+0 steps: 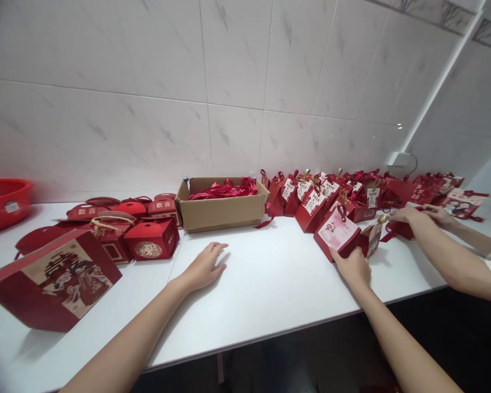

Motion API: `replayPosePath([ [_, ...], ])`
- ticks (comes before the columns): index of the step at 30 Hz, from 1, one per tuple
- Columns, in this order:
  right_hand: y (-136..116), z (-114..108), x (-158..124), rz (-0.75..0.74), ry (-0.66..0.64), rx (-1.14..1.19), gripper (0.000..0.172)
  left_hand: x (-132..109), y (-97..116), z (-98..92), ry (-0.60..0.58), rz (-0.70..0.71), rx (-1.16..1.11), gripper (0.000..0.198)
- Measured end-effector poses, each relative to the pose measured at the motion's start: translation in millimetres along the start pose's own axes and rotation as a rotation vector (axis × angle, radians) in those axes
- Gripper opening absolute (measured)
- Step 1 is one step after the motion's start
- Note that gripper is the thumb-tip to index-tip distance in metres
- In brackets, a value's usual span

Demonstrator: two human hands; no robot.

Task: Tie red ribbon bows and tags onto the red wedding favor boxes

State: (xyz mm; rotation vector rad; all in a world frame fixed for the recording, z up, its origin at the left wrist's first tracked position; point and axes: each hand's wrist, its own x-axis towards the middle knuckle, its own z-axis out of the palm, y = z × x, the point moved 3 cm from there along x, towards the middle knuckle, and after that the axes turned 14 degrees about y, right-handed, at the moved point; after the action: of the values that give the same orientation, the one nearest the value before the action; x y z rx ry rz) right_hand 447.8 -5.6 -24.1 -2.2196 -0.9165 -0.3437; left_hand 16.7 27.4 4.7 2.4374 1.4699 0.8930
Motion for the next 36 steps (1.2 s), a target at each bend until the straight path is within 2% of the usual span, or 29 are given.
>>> replayPosePath([
  [2,-2.2,-2.1,-5.6,-0.041,0.019,0.031,0.074,0.5,1.0,0.0,-0.002,0.002,-0.002,0.05],
  [4,-15.8,-1.7,-15.0,-0.125,0.003,0.125,0.068,1.7,2.7,1.2,-0.006,0.016,-0.002,0.048],
  [8,-71.1,10.3,-33.7,-0.348,-0.148,0.331,0.05,5.2,4.2,6.1,-0.011,0.055,0.006,0.043],
  [9,-84.1,15.3,-35.1,-0.348,-0.164,0.306,0.05,5.7,3.3,7.1,-0.008,0.057,0.003,0.043],
  [11,-101.5,24.2,-32.4,-0.26,-0.113,0.224,0.057,5.4,0.1,8.1,0.003,0.051,-0.017,0.044],
  [13,-107.2,31.0,-26.1,-0.177,-0.052,0.177,0.065,3.6,-3.9,7.7,0.01,0.035,-0.058,0.046],
  [17,-89.4,38.2,-6.4,-0.078,0.017,0.126,0.073,0.6,-8.1,5.8,0.02,0.014,-0.121,0.046],
  [21,-69.4,44.8,16.6,-0.034,0.036,0.111,0.071,1.9,-5.9,5.3,0.023,0.025,-0.098,0.044],
  [26,-67.3,44.9,20.9,-0.015,0.039,0.165,0.076,1.9,-5.9,5.4,0.016,0.017,-0.116,0.045],
  [28,-67.1,31.5,17.0,-0.1,0.135,0.218,0.077,1.3,-6.4,4.7,0.015,0.005,-0.125,0.046],
  [31,-54.3,-0.6,17.0,-0.24,0.441,0.25,0.073,1.5,-5.3,3.3,0.016,0.006,-0.12,0.048],
  [33,-32.1,-17.6,25.7,-0.164,0.573,0.197,0.084,2.3,-4.1,3.4,0.012,0.016,-0.109,0.048],
  [34,-17.5,-22.3,32.8,-0.069,0.567,0.167,0.091,2.8,-3.9,3.9,0.011,0.019,-0.103,0.048],
  [35,-2.1,-24.1,40.8,0.035,0.496,0.137,0.094,3.3,-3.9,4.6,0.011,0.022,-0.098,0.048],
  [36,12.5,-22.7,48.8,0.105,0.35,0.105,0.085,3.7,-4.3,5.5,0.012,0.024,-0.095,0.048],
])
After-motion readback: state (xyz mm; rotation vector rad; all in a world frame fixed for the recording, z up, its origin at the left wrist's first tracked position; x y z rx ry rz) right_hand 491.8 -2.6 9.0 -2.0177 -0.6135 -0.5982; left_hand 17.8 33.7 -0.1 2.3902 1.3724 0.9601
